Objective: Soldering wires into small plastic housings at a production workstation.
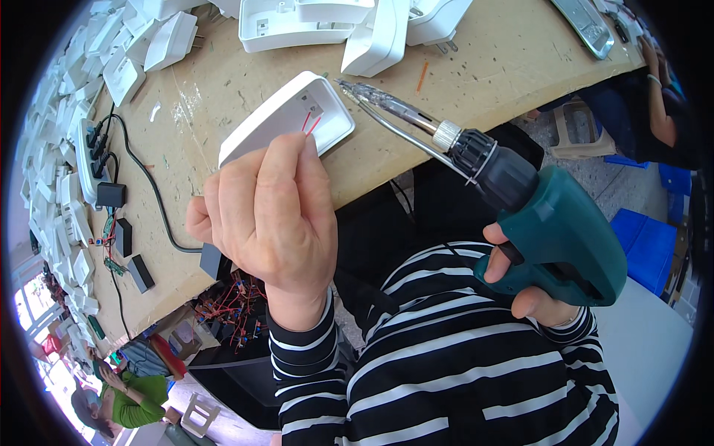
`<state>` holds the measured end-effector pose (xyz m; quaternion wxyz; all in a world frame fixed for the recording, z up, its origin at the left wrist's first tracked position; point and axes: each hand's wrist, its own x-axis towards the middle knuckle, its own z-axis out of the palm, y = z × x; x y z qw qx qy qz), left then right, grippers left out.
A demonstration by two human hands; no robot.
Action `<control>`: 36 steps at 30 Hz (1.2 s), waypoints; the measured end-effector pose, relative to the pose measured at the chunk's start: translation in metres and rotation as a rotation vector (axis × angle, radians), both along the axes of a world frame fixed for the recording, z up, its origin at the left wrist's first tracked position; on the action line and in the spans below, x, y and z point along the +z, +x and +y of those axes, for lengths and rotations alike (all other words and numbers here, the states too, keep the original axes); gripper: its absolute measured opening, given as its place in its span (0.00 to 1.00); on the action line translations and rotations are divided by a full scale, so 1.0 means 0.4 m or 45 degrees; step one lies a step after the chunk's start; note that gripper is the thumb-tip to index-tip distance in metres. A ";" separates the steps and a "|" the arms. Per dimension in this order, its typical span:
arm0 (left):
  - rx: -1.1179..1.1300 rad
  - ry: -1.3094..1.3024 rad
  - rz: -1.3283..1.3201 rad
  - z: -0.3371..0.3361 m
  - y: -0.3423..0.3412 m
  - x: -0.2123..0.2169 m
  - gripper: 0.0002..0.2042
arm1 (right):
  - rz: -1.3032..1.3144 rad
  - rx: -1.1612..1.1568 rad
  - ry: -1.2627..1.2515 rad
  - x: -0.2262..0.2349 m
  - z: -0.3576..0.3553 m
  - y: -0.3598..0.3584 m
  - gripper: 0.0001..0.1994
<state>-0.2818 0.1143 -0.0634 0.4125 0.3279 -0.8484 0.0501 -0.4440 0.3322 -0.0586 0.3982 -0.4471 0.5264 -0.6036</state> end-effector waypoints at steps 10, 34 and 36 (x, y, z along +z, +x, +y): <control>0.133 -0.116 -0.031 -0.027 -0.025 -0.002 0.05 | 0.360 -0.091 0.131 0.019 -0.038 0.018 0.37; 0.216 0.026 -0.112 -0.032 -0.037 -0.007 0.03 | 0.333 -0.104 0.138 -0.002 -0.075 0.013 0.36; 0.211 0.036 -0.103 -0.033 -0.039 -0.007 0.03 | 0.376 -0.074 0.142 0.002 -0.076 0.013 0.36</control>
